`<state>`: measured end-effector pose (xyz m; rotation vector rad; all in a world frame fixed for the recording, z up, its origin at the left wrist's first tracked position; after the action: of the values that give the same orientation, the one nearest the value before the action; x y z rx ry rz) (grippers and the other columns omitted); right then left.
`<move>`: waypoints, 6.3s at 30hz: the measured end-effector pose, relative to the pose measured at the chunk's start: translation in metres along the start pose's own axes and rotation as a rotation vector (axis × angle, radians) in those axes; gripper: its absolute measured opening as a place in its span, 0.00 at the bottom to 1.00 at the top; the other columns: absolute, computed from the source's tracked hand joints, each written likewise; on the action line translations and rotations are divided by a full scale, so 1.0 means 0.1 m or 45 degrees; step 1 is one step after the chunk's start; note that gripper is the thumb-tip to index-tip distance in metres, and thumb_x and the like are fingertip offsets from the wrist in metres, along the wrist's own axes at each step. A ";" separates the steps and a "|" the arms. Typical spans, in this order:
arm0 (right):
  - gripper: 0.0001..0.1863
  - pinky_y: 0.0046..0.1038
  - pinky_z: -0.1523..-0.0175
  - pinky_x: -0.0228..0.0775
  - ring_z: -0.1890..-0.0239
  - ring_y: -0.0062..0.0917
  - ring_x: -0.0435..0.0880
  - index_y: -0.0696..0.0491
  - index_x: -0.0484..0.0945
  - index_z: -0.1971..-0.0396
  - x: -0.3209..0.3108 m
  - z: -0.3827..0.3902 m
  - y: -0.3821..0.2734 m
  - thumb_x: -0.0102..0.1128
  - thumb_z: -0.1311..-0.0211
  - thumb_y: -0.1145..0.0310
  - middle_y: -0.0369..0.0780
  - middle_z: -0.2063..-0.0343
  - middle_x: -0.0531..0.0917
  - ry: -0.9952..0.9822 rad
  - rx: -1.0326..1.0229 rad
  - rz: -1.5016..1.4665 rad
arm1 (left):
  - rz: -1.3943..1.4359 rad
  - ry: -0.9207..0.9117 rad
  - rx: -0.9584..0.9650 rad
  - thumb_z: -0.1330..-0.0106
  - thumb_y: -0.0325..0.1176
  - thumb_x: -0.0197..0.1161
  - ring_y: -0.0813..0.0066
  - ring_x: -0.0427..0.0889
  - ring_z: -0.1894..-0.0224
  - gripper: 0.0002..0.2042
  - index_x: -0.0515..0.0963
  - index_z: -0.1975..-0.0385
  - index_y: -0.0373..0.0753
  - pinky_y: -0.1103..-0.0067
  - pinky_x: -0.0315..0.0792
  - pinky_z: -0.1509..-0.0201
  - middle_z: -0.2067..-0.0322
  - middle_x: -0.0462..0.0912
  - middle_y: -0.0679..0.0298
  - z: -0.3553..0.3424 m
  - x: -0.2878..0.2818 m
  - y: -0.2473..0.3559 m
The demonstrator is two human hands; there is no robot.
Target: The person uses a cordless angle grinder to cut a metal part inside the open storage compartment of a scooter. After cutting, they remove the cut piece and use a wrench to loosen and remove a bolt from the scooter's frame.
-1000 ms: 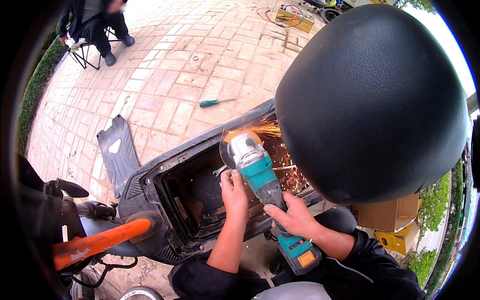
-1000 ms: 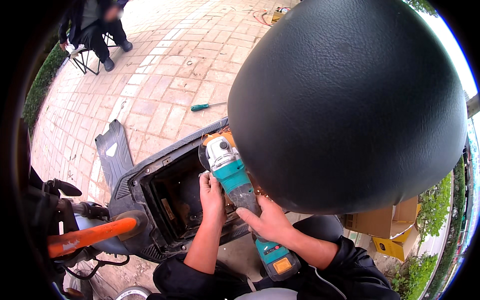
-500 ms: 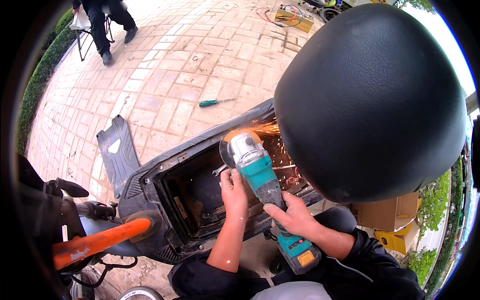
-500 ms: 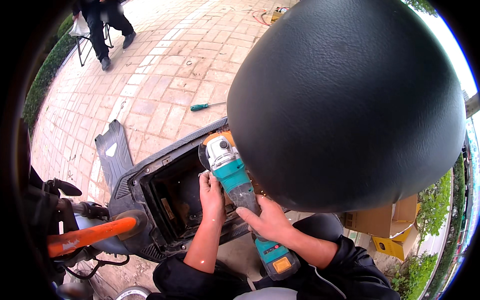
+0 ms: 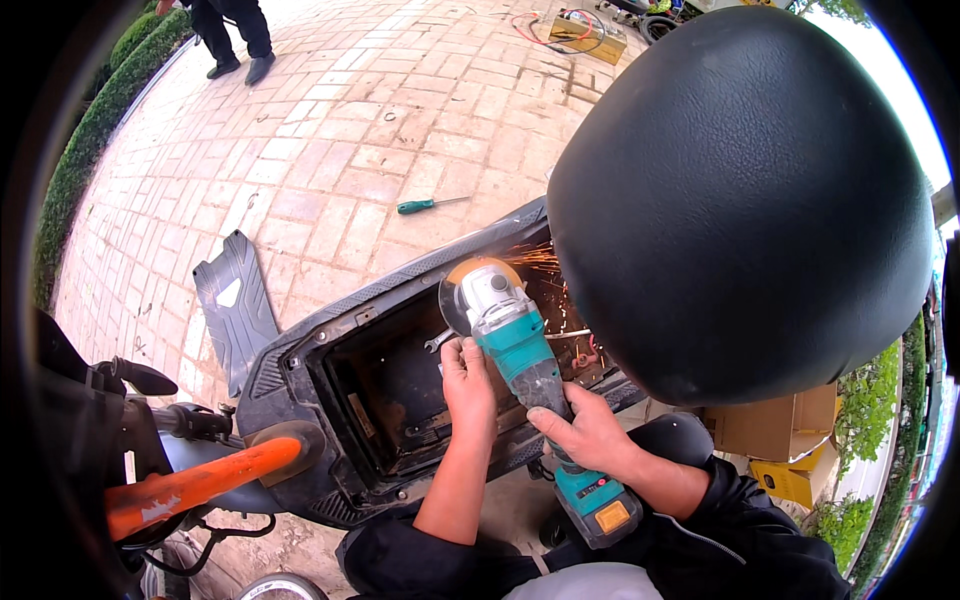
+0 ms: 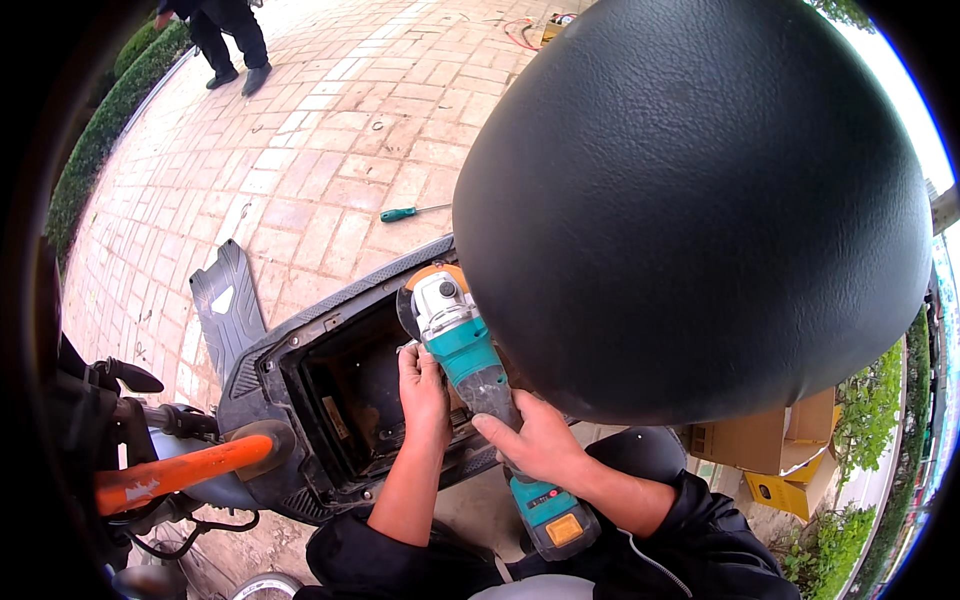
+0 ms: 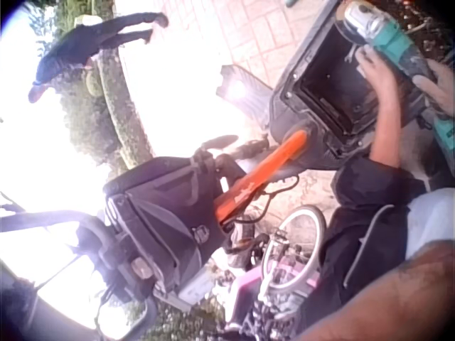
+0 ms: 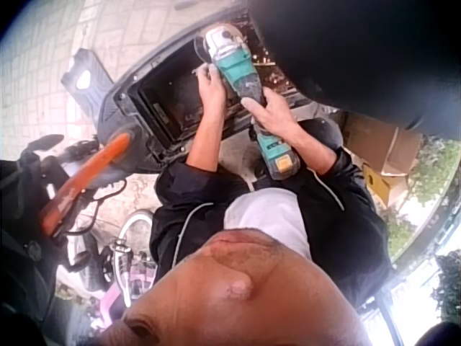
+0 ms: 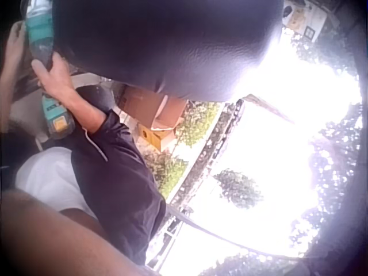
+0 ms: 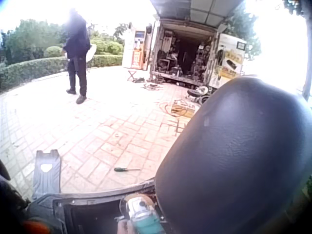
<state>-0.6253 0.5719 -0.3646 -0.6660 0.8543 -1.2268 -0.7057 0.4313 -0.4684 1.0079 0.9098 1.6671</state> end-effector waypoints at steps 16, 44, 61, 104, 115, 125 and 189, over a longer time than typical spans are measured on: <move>0.23 0.25 0.69 0.74 0.76 0.19 0.81 0.62 0.73 0.57 0.00 0.21 0.00 0.64 0.38 0.56 0.38 0.75 0.81 -0.104 0.009 0.041 | 0.213 0.100 -0.006 0.23 0.45 0.48 0.86 0.69 0.70 0.14 0.68 0.66 0.42 0.84 0.66 0.66 0.70 0.74 0.71 0.29 -0.09 0.17; 0.30 0.24 0.67 0.75 0.73 0.20 0.80 0.61 0.71 0.51 0.63 0.13 -1.31 0.62 0.38 0.47 0.39 0.68 0.80 -0.364 -0.598 -0.429 | 0.397 -0.432 -0.397 0.30 0.46 0.58 0.66 0.73 0.41 0.34 0.51 0.31 0.36 0.68 0.71 0.41 0.40 0.68 0.58 1.79 -0.57 0.46; 0.27 0.24 0.67 0.74 0.74 0.18 0.79 0.60 0.71 0.56 0.88 -0.06 -1.46 0.72 0.53 0.62 0.36 0.74 0.78 -0.139 -0.601 -0.404 | 0.216 -0.255 0.128 0.39 0.24 0.62 0.72 0.72 0.43 0.43 0.40 0.29 0.29 0.76 0.68 0.39 0.41 0.67 0.56 1.55 -0.62 0.83; 0.17 0.25 0.73 0.72 0.81 0.21 0.78 0.60 0.70 0.63 0.68 -0.28 -1.57 0.60 0.54 0.72 0.36 0.78 0.77 0.104 -0.687 -0.451 | 0.167 -0.323 0.146 0.35 0.36 0.64 0.61 0.76 0.45 0.44 0.39 0.27 0.37 0.65 0.79 0.50 0.40 0.67 0.53 1.71 -0.64 0.81; 0.20 0.25 0.69 0.73 0.76 0.20 0.79 0.62 0.72 0.59 1.09 -0.22 -1.39 0.61 0.53 0.70 0.38 0.75 0.78 -0.058 -0.699 -0.267 | 0.209 -0.183 0.222 0.36 0.43 0.67 0.66 0.71 0.41 0.46 0.41 0.27 0.37 0.71 0.75 0.44 0.37 0.62 0.55 1.68 -0.87 0.51; 0.16 0.26 0.72 0.72 0.79 0.21 0.79 0.61 0.72 0.66 1.28 -0.22 -1.25 0.62 0.55 0.70 0.38 0.79 0.78 -0.285 -0.528 -0.283 | -0.068 -0.167 0.188 0.42 0.31 0.72 0.66 0.67 0.39 0.51 0.37 0.28 0.32 0.72 0.66 0.37 0.36 0.59 0.53 1.76 -0.82 0.53; 0.31 0.25 0.72 0.74 0.78 0.21 0.80 0.58 0.72 0.63 0.30 0.21 0.32 0.49 0.33 0.38 0.38 0.77 0.78 -0.151 0.229 -0.386 | -0.591 -0.498 -0.233 0.27 0.51 0.52 0.82 0.66 0.82 0.20 0.74 0.65 0.36 0.83 0.59 0.80 0.77 0.71 0.69 -0.04 -0.42 0.39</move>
<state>-0.5873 0.5498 -0.3857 -0.7318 0.5491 -1.5002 -0.7140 0.3800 -0.4433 0.8749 0.6531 1.0924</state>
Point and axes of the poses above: each hand's wrist, its own z-axis away from the middle knuckle, its own x-axis out of the palm, y = z × x, the point moved 10 cm from there along -z, towards the middle knuckle
